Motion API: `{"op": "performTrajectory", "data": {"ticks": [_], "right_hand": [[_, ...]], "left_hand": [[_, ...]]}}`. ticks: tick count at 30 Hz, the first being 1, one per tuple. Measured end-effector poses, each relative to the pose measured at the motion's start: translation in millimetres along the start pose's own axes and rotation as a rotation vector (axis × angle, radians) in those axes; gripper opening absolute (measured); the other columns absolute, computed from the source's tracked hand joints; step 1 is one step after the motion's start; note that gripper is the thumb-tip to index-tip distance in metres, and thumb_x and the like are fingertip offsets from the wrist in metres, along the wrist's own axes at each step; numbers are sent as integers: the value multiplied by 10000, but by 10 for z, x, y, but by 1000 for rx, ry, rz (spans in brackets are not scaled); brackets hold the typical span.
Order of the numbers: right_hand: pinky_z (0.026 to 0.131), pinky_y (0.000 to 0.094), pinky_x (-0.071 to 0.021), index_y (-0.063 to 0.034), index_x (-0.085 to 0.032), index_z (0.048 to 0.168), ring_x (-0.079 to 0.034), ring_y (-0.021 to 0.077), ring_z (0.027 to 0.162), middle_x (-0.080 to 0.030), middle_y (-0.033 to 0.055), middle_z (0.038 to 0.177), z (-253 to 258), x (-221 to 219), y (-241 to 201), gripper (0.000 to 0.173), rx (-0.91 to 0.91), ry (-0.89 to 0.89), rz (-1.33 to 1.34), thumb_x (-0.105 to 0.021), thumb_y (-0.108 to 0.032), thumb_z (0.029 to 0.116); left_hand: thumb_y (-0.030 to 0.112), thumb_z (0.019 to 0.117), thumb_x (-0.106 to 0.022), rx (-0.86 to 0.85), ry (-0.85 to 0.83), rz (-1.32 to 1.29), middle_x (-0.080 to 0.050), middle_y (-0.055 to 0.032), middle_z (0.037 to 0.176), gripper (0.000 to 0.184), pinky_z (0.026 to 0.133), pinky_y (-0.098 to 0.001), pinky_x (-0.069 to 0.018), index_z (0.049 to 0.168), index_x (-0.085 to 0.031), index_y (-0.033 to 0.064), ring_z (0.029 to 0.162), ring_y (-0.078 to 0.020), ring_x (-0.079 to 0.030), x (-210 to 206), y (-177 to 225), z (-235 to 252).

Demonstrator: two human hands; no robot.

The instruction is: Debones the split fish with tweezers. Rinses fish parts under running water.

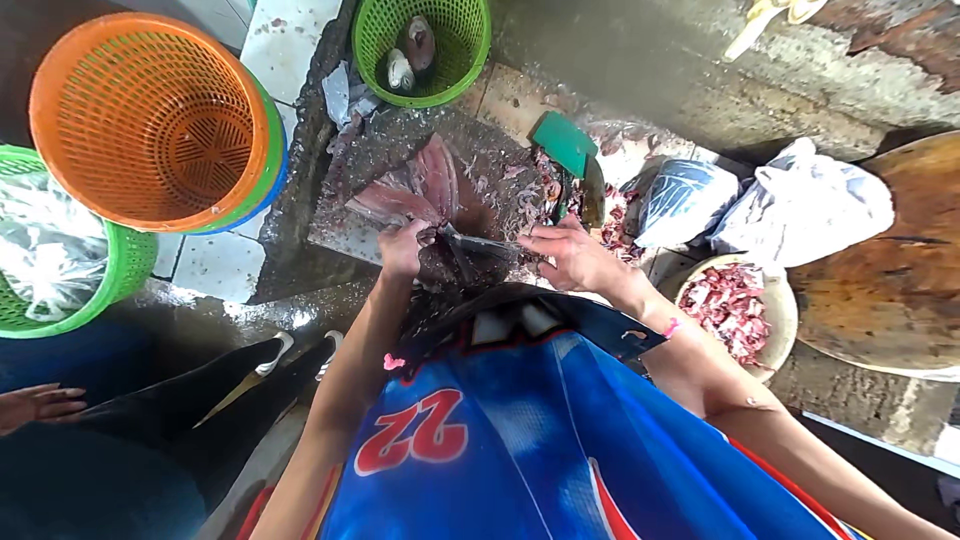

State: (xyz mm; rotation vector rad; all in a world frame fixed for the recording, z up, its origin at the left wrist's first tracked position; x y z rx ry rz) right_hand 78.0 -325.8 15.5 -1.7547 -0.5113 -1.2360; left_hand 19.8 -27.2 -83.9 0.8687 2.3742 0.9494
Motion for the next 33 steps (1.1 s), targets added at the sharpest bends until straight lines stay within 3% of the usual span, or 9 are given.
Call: {"op": "performTrajectory", "data": {"ticks": [3, 5, 9, 12, 15, 20, 23, 27, 33], "right_hand": [[790, 568, -536, -122, -726, 1236, -673, 281, 896, -714, 97, 1051, -114, 58, 137, 443, -344, 83, 118, -737, -289, 826], [773, 682, -511, -115, -748, 1115, -684, 377, 880, -722, 152, 987, -212, 10, 261, 446, -575, 3, 94, -742, -438, 807], [652, 655, -510, -152, -740, 1089, -677, 344, 765, -706, 110, 865, -283, -154, 304, 458, -651, 83, 94, -672, -515, 818], [755, 669, -530, -102, -729, 1143, -698, 370, 868, -727, 143, 949, -127, -135, 149, 476, -697, 57, 141, -708, -456, 827], [767, 615, -550, -93, -720, 1196, -697, 327, 875, -728, 125, 1007, -5, -235, 29, 503, -580, 67, 212, -729, -397, 796], [777, 548, -539, -120, -706, 1221, -670, 244, 857, -709, 66, 1000, 74, -433, -17, 535, -249, 27, 248, -753, -406, 772], [848, 602, -492, -143, -675, 1256, -662, 261, 940, -695, 60, 1057, 90, -436, -64, 569, -200, -38, 201, -769, -398, 756], [855, 595, -487, -142, -655, 1272, -650, 273, 973, -681, 71, 1092, 126, -457, -93, 600, -210, -73, 197, -761, -430, 757], [820, 500, -560, -108, -682, 1250, -666, 236, 903, -698, 71, 1021, 240, -630, -42, 562, -185, -48, 349, -766, -448, 811]], "left_hand": [[-90, 800, -765, -4, -42, 35, -728, -148, 864, 255, 656, -364, -625, 1021, -645, -48, 686, -217, -707, 39, -20, -13], [-79, 804, -771, 27, -53, 43, -732, -165, 975, 322, 757, -392, -639, 1093, -633, -50, 808, -239, -732, 88, -26, -81], [407, 1003, -654, 121, 140, -130, -584, -187, 1338, 564, 971, -513, -549, 1419, -518, 50, 1168, -303, -619, 248, 125, -3], [176, 937, -740, 61, 157, -106, -660, -121, 978, 286, 799, -438, -583, 1151, -632, 19, 854, -224, -650, 241, 100, 59], [-13, 875, -748, 43, 38, -119, -704, -142, 1055, 310, 825, -390, -587, 1154, -614, -17, 907, -214, -683, 242, 47, -2], [29, 934, -714, 19, -165, 65, -702, -176, 1087, 343, 821, -432, -636, 1242, -585, -50, 906, -256, -727, 209, 6, -99], [7, 936, -701, 30, -175, 53, -710, -157, 1016, 277, 759, -414, -645, 1183, -590, -47, 820, -239, -731, 176, 17, -137], [24, 973, -645, 126, -188, -165, -682, -153, 1088, 264, 844, -422, -620, 1221, -570, -22, 919, -247, -713, 135, 23, -155], [31, 986, -622, 139, -203, -240, -661, -139, 1113, 245, 847, -417, -615, 1220, -554, 3, 925, -235, -699, 154, -9, -123]]}}
Point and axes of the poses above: each hand's wrist, its own z-axis towards the middle knuckle, its own x-axis out of the back of the hand, y = z × x, the point moved 2 cm from there along z, towards the middle knuckle
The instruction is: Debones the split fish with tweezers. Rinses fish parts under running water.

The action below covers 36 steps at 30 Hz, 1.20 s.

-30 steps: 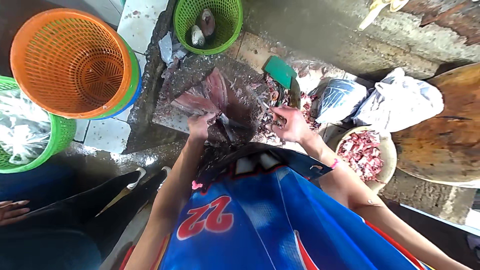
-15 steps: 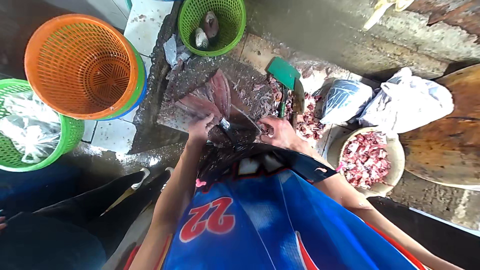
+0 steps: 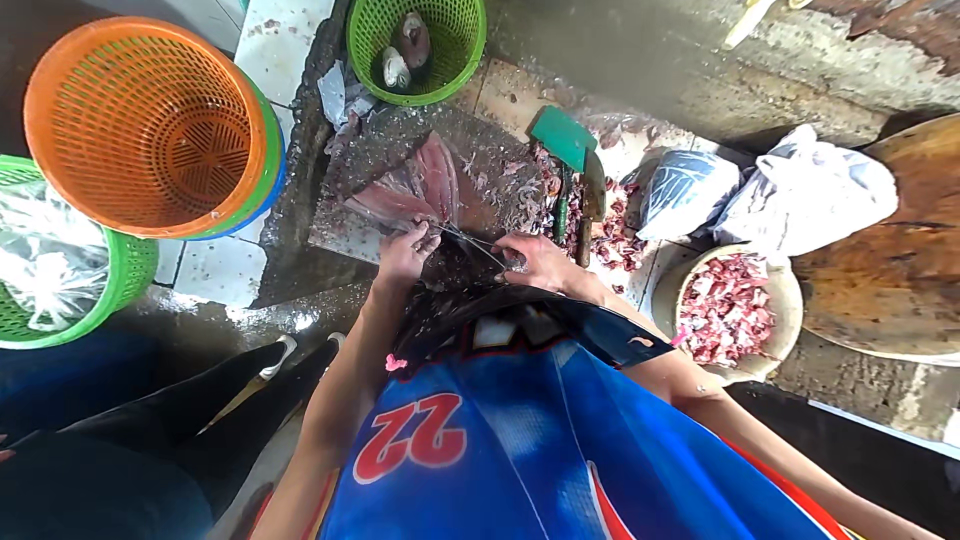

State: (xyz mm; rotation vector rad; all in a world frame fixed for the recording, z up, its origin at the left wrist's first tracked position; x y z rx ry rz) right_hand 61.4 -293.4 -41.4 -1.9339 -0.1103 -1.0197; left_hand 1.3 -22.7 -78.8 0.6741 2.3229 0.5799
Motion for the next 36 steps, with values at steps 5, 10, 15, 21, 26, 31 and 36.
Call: {"op": "performTrajectory", "data": {"ticks": [5, 10, 15, 21, 26, 31, 36], "right_hand": [[738, 447, -555, -87, -691, 1218, -639, 214, 810, -684, 82, 965, -85, 16, 22, 498, 1, 37, 114, -741, -403, 835], [710, 450, -539, -121, -701, 1237, -618, 196, 768, -683, 59, 940, -68, -24, 63, 490, -29, 11, 132, -740, -399, 835], [945, 480, -560, -82, -718, 1257, -704, 242, 1009, -735, 123, 1132, 3, -66, 30, 410, -27, -49, 164, -757, -127, 851], [814, 354, -604, -52, -729, 1214, -690, 152, 895, -726, 96, 1099, -347, 102, 45, 413, 15, -83, 626, -707, -14, 803], [700, 462, -582, -82, -718, 1170, -675, 196, 778, -714, 68, 936, -578, 301, 238, 376, -285, 251, 248, -699, -219, 820], [713, 603, -541, -83, -703, 1183, -674, 319, 797, -711, 124, 940, -527, 301, 91, 388, -546, 261, 56, -719, -303, 863], [744, 584, -541, -65, -680, 1233, -671, 322, 849, -705, 145, 1010, -366, 121, -28, 469, -478, 398, 19, -711, -338, 852]], "left_hand": [[19, 998, -594, -20, -4, -52, -656, -125, 1056, 195, 820, -404, -610, 1187, -547, 22, 871, -223, -688, 9, -21, 45], [4, 992, -597, -27, -17, -48, -658, -121, 1067, 206, 826, -420, -609, 1192, -555, 30, 887, -229, -688, -11, -41, 67], [-6, 971, -632, -66, 21, 45, -672, -134, 1053, 240, 772, -415, -616, 1201, -574, 22, 847, -231, -691, 9, -15, 57], [-48, 932, -660, -152, 150, 147, -693, -134, 962, 225, 724, -404, -622, 1142, -586, -13, 784, -226, -698, 18, -57, 70], [4, 915, -724, -138, 116, 255, -714, -159, 999, 257, 781, -422, -641, 1141, -612, -45, 845, -249, -729, 62, 7, 55], [344, 1014, -653, -140, 382, 146, -654, -170, 1138, 421, 838, -464, -590, 1280, -596, 22, 972, -263, -670, 135, 248, 178], [-109, 844, -680, -186, 182, 178, -691, -142, 1035, 332, 780, -424, -601, 1156, -629, -6, 887, -231, -684, 248, 268, 107]]}}
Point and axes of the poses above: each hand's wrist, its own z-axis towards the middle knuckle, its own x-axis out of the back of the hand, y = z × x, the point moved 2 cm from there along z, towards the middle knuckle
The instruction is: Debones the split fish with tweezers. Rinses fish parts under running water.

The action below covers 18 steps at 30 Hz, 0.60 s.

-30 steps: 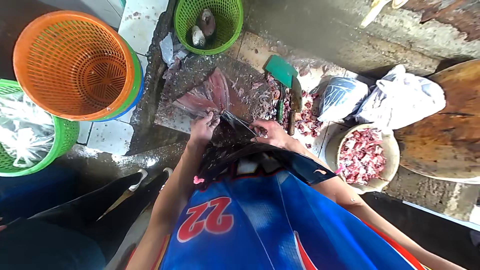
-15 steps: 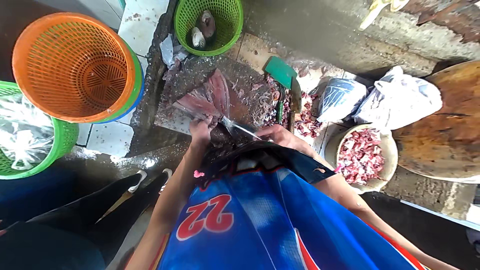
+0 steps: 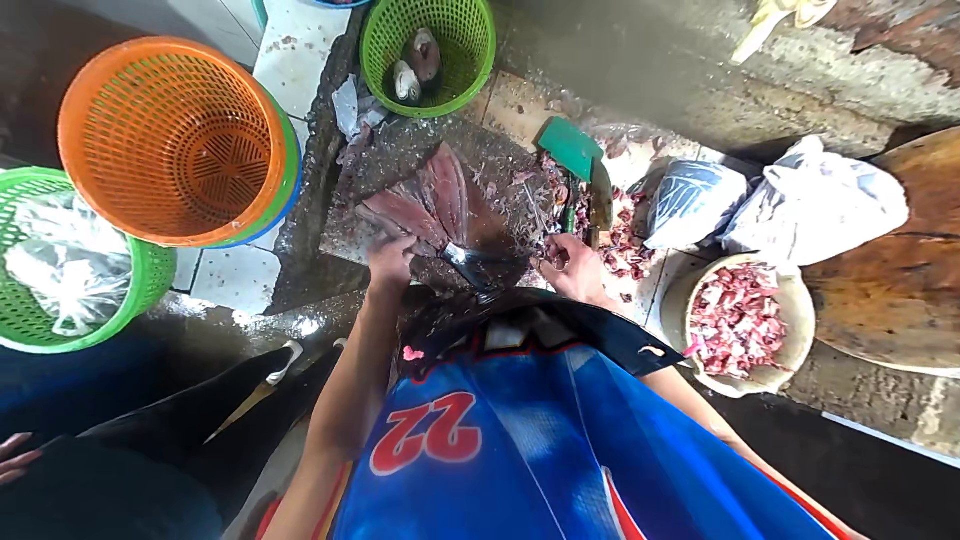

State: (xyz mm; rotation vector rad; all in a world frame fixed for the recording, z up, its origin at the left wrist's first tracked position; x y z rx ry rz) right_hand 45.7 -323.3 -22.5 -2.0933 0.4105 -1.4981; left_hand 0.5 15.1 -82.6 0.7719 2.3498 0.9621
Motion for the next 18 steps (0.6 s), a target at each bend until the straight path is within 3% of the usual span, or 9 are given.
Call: {"op": "performTrajectory", "data": {"ticks": [2, 6, 9, 11, 14, 16, 18], "right_hand": [[752, 571, -548, -67, -682, 1249, -678, 312, 858, -712, 140, 1026, 37, -68, -37, 486, 37, 8, 0, -717, -349, 855], [755, 571, -564, -109, -692, 1250, -690, 285, 843, -724, 101, 984, 73, -142, -95, 475, 43, -41, -10, -731, -369, 855], [745, 568, -560, -99, -696, 1248, -685, 285, 832, -723, 108, 988, 90, -175, -121, 473, 62, -48, -8, -729, -366, 859], [756, 570, -561, -94, -693, 1258, -689, 292, 842, -723, 116, 1007, 95, -183, -136, 467, 50, -54, 14, -727, -349, 868], [738, 583, -557, -86, -693, 1253, -688, 304, 819, -726, 131, 1001, 82, -228, -100, 454, 38, -31, 57, -719, -310, 859], [745, 593, -545, -87, -694, 1249, -680, 307, 813, -723, 133, 983, 76, -268, -88, 445, 18, -32, 80, -717, -310, 866], [735, 579, -547, -81, -697, 1243, -679, 296, 798, -725, 132, 972, 72, -308, -106, 443, 16, -34, 88, -718, -319, 870]], "left_hand": [[-152, 775, -688, -6, 5, 94, -695, -149, 1023, 374, 748, -415, -602, 1122, -636, -19, 866, -233, -684, 57, 73, 54], [-3, 791, -741, -57, 135, 342, -666, -183, 1078, 427, 754, -467, -591, 1196, -606, -27, 917, -272, -665, 114, 384, 391], [164, 899, -732, -135, 165, 422, -653, -184, 1220, 458, 877, -506, -571, 1297, -578, 0, 1095, -286, -648, 72, 609, 589], [194, 926, -723, -143, 139, 388, -667, -174, 1225, 416, 881, -513, -567, 1290, -617, 21, 1098, -282, -653, 55, 692, 644], [28, 868, -742, -112, -8, 291, -644, -174, 1266, 500, 861, -469, -573, 1343, -586, 15, 1081, -267, -646, 89, 671, 607], [-91, 774, -768, -107, -86, 227, -602, -187, 1350, 737, 867, -448, -585, 1448, -489, 14, 1129, -268, -638, 142, 632, 566], [-172, 672, -760, -136, -153, 180, -581, -195, 1384, 872, 907, -463, -591, 1468, -450, 1, 1179, -278, -629, 206, 581, 539]]}}
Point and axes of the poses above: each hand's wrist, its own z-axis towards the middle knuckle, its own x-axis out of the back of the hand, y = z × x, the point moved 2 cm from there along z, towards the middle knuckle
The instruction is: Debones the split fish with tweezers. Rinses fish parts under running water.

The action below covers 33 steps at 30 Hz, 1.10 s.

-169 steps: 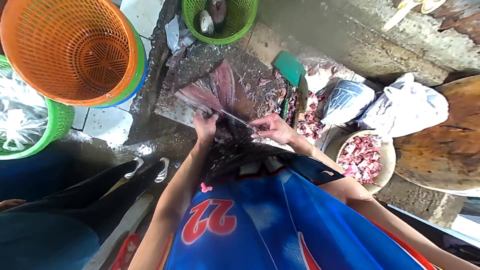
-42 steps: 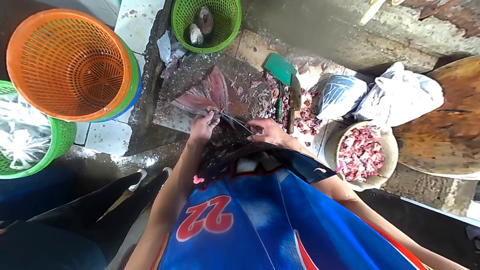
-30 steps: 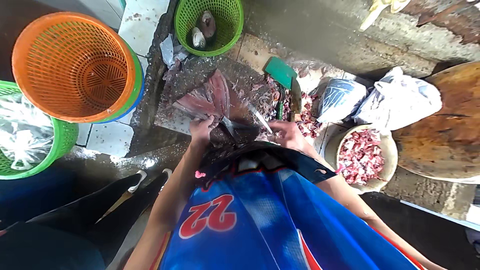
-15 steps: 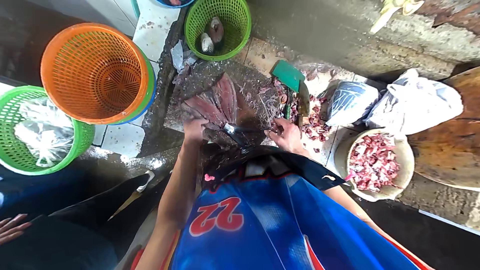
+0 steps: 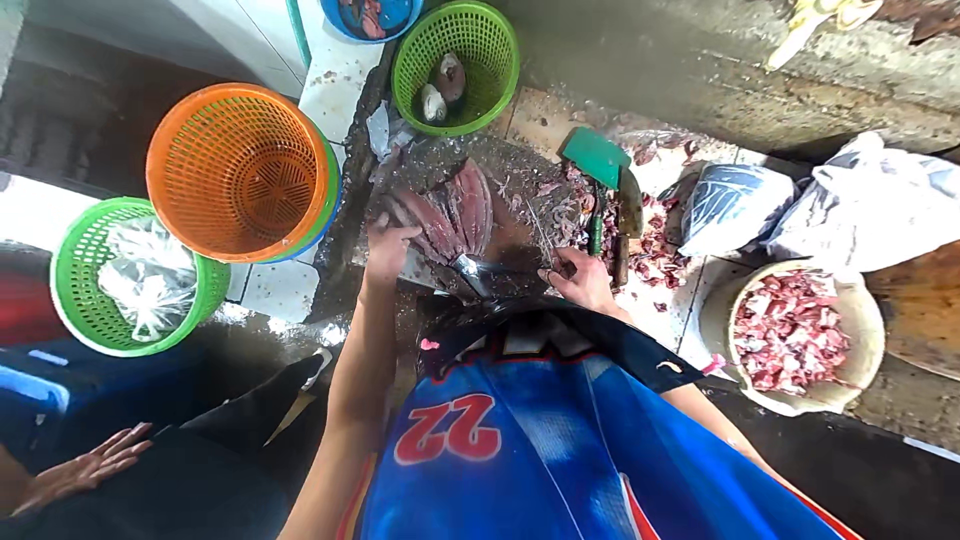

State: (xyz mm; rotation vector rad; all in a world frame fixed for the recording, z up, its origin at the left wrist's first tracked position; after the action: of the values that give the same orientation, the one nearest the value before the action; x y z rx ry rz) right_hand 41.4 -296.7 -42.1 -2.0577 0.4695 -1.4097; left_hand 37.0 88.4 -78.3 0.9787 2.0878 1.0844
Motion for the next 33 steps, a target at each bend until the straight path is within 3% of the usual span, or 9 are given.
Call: {"op": "performTrajectory", "data": {"ticks": [7, 9, 12, 17, 19, 23, 26, 30, 33], "right_hand": [[762, 573, -555, -90, -702, 1241, -687, 296, 831, -725, 126, 997, 34, -83, -160, 441, 21, -12, 11, -725, -326, 869], [759, 558, -560, -87, -700, 1245, -687, 285, 823, -726, 121, 996, 62, -93, -190, 449, 34, -21, 16, -725, -338, 873], [794, 557, -564, -77, -686, 1266, -693, 285, 869, -726, 129, 1031, 104, -98, -240, 470, 48, -49, 35, -736, -336, 877], [818, 577, -558, -78, -684, 1274, -697, 301, 897, -728, 127, 1041, 166, -108, -366, 465, 89, -71, 7, -741, -311, 876], [811, 577, -564, -96, -689, 1277, -702, 292, 883, -734, 114, 1032, 183, -118, -390, 464, 109, -78, -8, -736, -316, 872], [787, 557, -567, -97, -697, 1249, -701, 275, 851, -736, 101, 1009, 192, -111, -423, 452, 136, -61, 7, -729, -351, 876], [808, 561, -570, -80, -701, 1242, -705, 281, 874, -736, 114, 1003, 183, -108, -407, 455, 131, -47, 40, -737, -351, 878], [793, 573, -563, -81, -699, 1230, -698, 291, 851, -729, 120, 1002, 185, -141, -405, 452, 112, -82, 29, -730, -364, 879], [776, 553, -567, -91, -714, 1203, -695, 268, 827, -732, 106, 977, 193, -177, -436, 423, 139, -85, 46, -745, -345, 867]], "left_hand": [[-226, 534, -712, -40, -16, 64, -613, -181, 1358, 927, 922, -491, -596, 1411, -512, -2, 1199, -278, -634, 28, -49, 30], [-174, 644, -705, 14, -4, 60, -607, -186, 1344, 800, 892, -468, -591, 1404, -515, -9, 1155, -268, -637, 22, 4, 55], [140, 928, -733, 129, 42, 93, -649, -145, 1263, 407, 920, -467, -560, 1298, -605, 26, 1118, -250, -642, 34, 107, 123], [101, 864, -724, 6, 57, 589, -620, -244, 1296, 577, 942, -524, -564, 1401, -548, -14, 1149, -338, -641, 74, 273, 525], [137, 905, -695, -23, 70, 678, -641, -233, 1278, 486, 958, -540, -545, 1360, -595, -3, 1147, -341, -643, -4, 379, 660], [239, 984, -643, -65, 69, 598, -667, -177, 1169, 350, 775, -465, -529, 1266, -663, 32, 952, -259, -631, -84, 466, 738], [324, 1008, -638, -40, 34, 493, -648, -167, 1291, 394, 927, -543, -517, 1295, -657, 55, 1159, -287, -615, -87, 510, 666], [389, 1012, -638, -102, 15, 452, -668, -137, 1250, 398, 915, -504, -516, 1244, -689, 70, 1127, -240, -623, -38, 513, 610], [267, 1002, -662, -216, -112, 402, -682, -120, 1229, 319, 946, -479, -536, 1241, -679, 57, 1129, -211, -641, 24, 459, 617]]}}
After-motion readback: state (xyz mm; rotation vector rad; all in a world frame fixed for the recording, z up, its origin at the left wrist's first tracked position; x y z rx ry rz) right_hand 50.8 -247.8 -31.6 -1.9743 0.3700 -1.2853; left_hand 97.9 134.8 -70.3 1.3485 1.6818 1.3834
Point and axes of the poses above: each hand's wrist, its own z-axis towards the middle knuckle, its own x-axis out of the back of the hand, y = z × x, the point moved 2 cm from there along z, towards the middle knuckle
